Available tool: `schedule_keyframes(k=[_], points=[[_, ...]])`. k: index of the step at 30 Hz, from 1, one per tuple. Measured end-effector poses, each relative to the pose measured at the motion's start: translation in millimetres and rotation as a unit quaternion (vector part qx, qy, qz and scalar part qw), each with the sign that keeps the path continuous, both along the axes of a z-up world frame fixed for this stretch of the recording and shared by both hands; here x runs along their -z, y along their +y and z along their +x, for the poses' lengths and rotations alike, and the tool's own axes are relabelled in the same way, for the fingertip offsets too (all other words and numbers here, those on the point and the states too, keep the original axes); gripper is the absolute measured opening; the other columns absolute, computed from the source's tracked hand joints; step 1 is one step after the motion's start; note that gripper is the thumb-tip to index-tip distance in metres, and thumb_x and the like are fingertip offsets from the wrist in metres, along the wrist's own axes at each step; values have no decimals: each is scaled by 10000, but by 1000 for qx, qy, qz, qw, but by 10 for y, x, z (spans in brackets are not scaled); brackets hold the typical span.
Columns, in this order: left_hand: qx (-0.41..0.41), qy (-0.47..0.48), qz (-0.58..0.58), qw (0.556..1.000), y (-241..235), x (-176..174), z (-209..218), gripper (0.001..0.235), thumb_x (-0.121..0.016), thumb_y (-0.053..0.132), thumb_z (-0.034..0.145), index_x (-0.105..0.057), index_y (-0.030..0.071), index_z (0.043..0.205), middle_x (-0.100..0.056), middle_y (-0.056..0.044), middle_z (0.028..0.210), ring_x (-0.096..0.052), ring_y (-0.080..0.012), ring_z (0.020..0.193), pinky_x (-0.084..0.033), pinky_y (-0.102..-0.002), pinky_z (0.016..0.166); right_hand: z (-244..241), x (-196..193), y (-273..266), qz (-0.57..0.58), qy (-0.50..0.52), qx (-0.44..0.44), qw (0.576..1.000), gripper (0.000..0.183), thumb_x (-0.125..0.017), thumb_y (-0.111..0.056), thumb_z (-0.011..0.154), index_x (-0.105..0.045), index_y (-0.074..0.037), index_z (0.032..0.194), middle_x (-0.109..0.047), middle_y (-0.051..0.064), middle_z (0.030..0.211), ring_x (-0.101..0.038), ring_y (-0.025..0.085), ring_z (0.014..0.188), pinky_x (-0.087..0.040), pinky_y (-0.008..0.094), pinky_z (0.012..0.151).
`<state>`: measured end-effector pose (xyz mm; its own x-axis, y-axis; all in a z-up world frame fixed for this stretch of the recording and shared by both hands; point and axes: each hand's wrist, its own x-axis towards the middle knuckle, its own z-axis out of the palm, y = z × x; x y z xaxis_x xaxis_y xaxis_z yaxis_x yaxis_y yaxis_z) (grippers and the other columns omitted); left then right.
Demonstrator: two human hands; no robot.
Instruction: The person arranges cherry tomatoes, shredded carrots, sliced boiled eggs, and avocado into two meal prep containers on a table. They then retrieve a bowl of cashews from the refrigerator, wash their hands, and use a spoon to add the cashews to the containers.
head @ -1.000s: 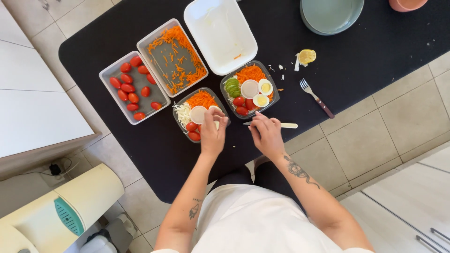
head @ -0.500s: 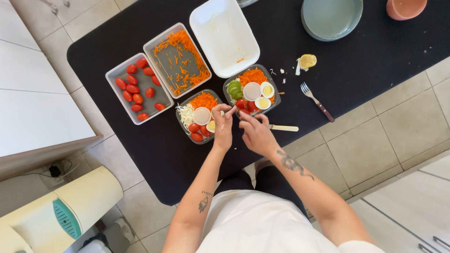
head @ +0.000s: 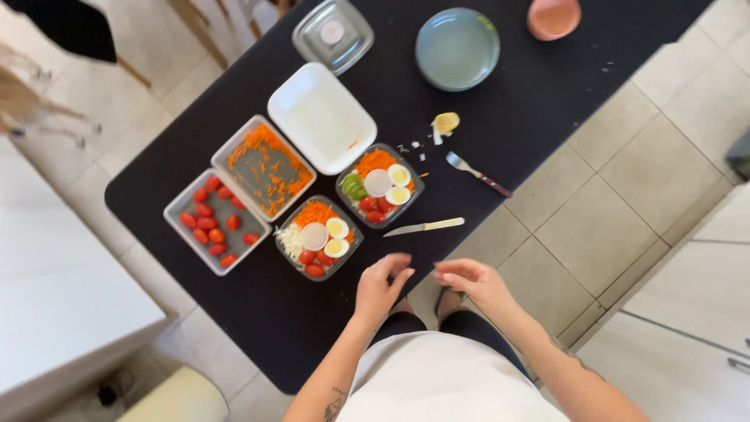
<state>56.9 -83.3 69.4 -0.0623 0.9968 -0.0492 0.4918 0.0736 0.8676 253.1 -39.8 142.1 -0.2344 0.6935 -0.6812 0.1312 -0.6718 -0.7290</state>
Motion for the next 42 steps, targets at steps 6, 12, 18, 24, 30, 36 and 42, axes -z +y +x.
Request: schedule_keyframes(k=[6, 12, 18, 24, 30, 36, 42], points=[[184, 83, 252, 947, 247, -733, 716, 358, -605, 514, 824, -634, 287, 1099, -654, 46, 925, -624, -171, 812, -462, -324, 726, 809, 484, -354, 17, -9, 249, 968, 446, -527, -350, 951, -464, -83, 599, -622, 135, 613, -611, 237, 585, -446, 294, 576], [453, -8, 515, 728, 254, -819, 2155, 328, -391, 499, 916, -625, 292, 1017, -576, 65, 956, -569, -149, 840, -371, -345, 747, 1494, 186, -774, 23, 71, 361, 930, 229, -497, -222, 924, -527, -20, 820, -638, 162, 835, -616, 255, 787, -459, 348, 740], [566, -50, 464, 680, 173, -378, 3390, 356, -480, 571, 878, -593, 264, 1020, -544, 80, 776, -571, -148, 651, -389, -332, 594, 2179, -332, -1622, 28, 153, 497, 854, 271, -459, -70, 891, -601, 58, 1084, -657, 196, 1102, -620, 279, 1030, -473, 415, 937], [619, 118, -60, 774, 397, -66, 3920, 366, -537, 407, 864, -558, 263, 1199, -705, 61, 987, -659, -149, 849, -473, -305, 739, 3031, -650, -2583, 158, -22, 591, 791, 219, -621, -239, 849, -611, -76, 703, -719, 119, 785, -644, 155, 694, -458, 256, 622], [433, 81, -227, 869, 534, 445, 3856, 310, -470, 348, 923, -653, 159, 1088, -702, -17, 888, -658, -145, 783, -431, -255, 810, 3336, -723, -3161, 99, -177, 779, 593, 450, -465, -329, 952, -415, -100, 568, -459, 12, 597, -403, 112, 547, -325, 242, 597], [586, 149, -190, 774, 773, 608, 5003, 343, -427, 346, 951, -703, 144, 923, -728, -16, 844, -673, -121, 778, -433, -247, 803, 3568, -421, -3110, 129, -108, 859, 483, 126, -594, -117, 862, -639, -53, 961, -611, 49, 779, -586, 113, 737, -490, 246, 641], [790, 30, -110, 603, 71, -354, 7022, 300, -477, 269, 931, -700, 93, 1027, -705, -13, 997, -649, -120, 921, -469, -254, 869, 3801, -555, -2973, 90, -135, 894, 418, 169, -608, -142, 852, -648, -86, 1006, -636, 9, 849, -626, 91, 791, -537, 245, 726]])
